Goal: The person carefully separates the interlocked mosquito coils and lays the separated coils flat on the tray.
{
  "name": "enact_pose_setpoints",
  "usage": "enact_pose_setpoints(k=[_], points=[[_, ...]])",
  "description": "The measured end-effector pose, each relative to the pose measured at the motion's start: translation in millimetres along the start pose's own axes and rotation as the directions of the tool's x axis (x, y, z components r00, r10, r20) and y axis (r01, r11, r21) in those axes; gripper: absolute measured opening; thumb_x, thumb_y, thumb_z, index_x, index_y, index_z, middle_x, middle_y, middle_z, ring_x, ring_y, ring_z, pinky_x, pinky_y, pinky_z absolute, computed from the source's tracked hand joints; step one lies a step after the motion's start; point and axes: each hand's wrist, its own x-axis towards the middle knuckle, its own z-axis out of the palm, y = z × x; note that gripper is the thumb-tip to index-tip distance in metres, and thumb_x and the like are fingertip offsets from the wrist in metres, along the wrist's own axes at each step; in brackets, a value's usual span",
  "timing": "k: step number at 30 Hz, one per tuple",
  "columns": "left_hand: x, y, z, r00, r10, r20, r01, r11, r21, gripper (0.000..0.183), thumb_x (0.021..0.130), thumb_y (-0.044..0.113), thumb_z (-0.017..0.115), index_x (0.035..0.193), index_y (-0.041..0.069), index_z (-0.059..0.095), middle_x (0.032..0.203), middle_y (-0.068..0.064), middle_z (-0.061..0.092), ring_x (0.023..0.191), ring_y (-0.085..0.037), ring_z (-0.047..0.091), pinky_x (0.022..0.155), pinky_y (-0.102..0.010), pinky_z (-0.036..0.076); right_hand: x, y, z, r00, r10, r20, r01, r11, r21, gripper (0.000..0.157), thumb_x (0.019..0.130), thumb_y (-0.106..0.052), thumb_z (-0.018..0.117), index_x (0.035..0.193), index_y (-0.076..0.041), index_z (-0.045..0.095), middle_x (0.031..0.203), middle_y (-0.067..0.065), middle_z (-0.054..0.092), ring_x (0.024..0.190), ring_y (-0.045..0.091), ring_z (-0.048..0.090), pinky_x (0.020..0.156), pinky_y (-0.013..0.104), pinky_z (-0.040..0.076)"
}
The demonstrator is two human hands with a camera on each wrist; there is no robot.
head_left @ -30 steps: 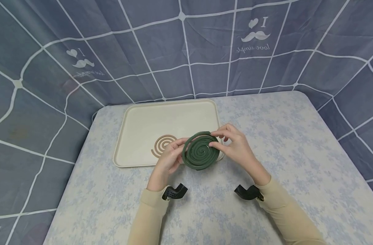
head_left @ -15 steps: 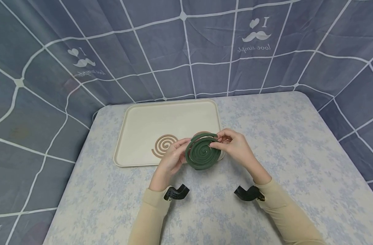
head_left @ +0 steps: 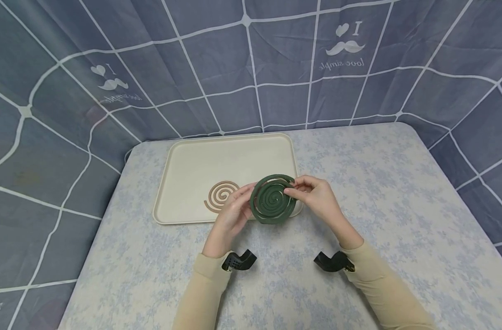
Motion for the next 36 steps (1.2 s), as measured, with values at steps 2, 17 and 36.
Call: enact_pose_setpoints(k=[2,17,36], points=[[-0.2,-0.9,0.4,1.000,0.008,-0.009,-0.009,1.000,-0.012,0.025,0.104,0.010,0.041,0.110,0.014,0.065,0.097,0.006,0.070,0.086,-0.004,0.065,0.082,-0.017,0.054,1,1,1.0,1.000,0.025,0.016,-0.026,0.999,0.046,0.025,0.086,-0.020,0.077,0.099,-0.001,0.068,0.081,-0.006,0.070,0.075,0.006,0.066,0.074,0.027,0.055],[-4.0,-2.5,2.3,1.000,-0.003,0.017,0.000,0.990,0.139,0.032,0.106,0.022,0.044,0.126,0.002,0.060,0.101,0.011,0.070,0.091,-0.003,0.066,0.087,-0.020,0.054,6,14,-3.9,0.967,0.037,0.253,-0.098,0.967,0.234,0.009,0.089,-0.008,0.071,0.091,-0.005,0.063,0.076,-0.011,0.071,0.079,0.011,0.070,0.083,0.028,0.055],[-0.2,-2.3,4.3,1.000,-0.011,-0.028,0.016,0.985,0.174,0.037,0.107,0.017,0.041,0.129,-0.010,0.054,0.093,0.010,0.069,0.084,-0.001,0.066,0.078,-0.016,0.055,5,12,1.2,0.994,-0.009,0.111,0.003,0.998,0.055,0.017,0.087,-0.018,0.076,0.089,-0.004,0.066,0.077,-0.011,0.069,0.077,0.005,0.062,0.071,0.024,0.050]])
